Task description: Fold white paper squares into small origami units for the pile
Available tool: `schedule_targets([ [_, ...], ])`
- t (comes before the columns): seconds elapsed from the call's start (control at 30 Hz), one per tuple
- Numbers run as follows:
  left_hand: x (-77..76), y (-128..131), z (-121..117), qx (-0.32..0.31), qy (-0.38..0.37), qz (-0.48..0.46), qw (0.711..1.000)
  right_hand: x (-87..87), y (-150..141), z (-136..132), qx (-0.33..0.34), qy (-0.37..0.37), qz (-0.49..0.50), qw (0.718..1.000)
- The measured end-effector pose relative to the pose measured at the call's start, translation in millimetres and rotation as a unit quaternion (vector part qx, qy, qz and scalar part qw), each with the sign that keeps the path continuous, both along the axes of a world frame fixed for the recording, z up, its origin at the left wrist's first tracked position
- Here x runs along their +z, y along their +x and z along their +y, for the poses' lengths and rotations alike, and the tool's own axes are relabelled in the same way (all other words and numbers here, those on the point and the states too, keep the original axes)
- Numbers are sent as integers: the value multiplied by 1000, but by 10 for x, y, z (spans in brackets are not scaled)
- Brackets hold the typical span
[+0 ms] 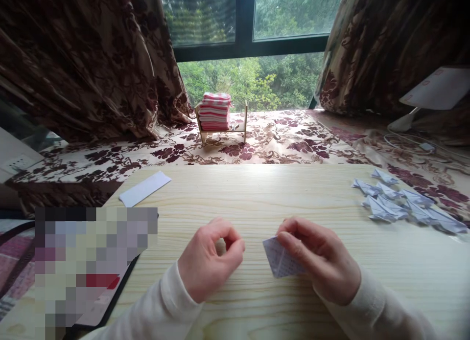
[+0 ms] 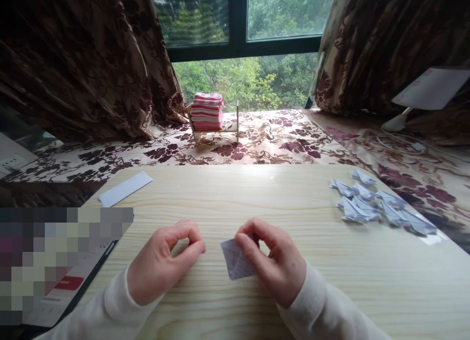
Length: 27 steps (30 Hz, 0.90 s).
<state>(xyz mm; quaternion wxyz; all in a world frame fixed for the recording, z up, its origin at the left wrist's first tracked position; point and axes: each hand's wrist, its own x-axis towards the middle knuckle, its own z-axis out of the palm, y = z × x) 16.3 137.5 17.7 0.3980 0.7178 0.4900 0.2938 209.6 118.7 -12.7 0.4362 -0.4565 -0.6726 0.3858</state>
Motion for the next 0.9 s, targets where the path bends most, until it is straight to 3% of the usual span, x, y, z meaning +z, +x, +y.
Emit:
schedule_targets([
  [0.07, 26, -17, 17, 4, -15, -18, 1000, 26, 9, 6, -3, -2, 6, 1000],
  [0.23, 7, 55, -52, -61, 27, -22, 998, 48, -54, -3, 44, 6, -1, 999],
  [0.43, -29, 78, -141, -83, 54, 1, 995, 25, -57, -17, 90, -49, 3, 995],
  [0.7, 19, 57, -108, -78, -68, -7, 995, 35, -24, -14, 87, -16, -13, 996],
  [0.8, -24, 51, -83, -104, -143, -17, 984, 1, -34, -8, 76, -9, -9, 997],
  [0.9, -47, 47, -81, -153, -138, -5, 978, 32, -49, -7, 90, -14, -12, 996],
])
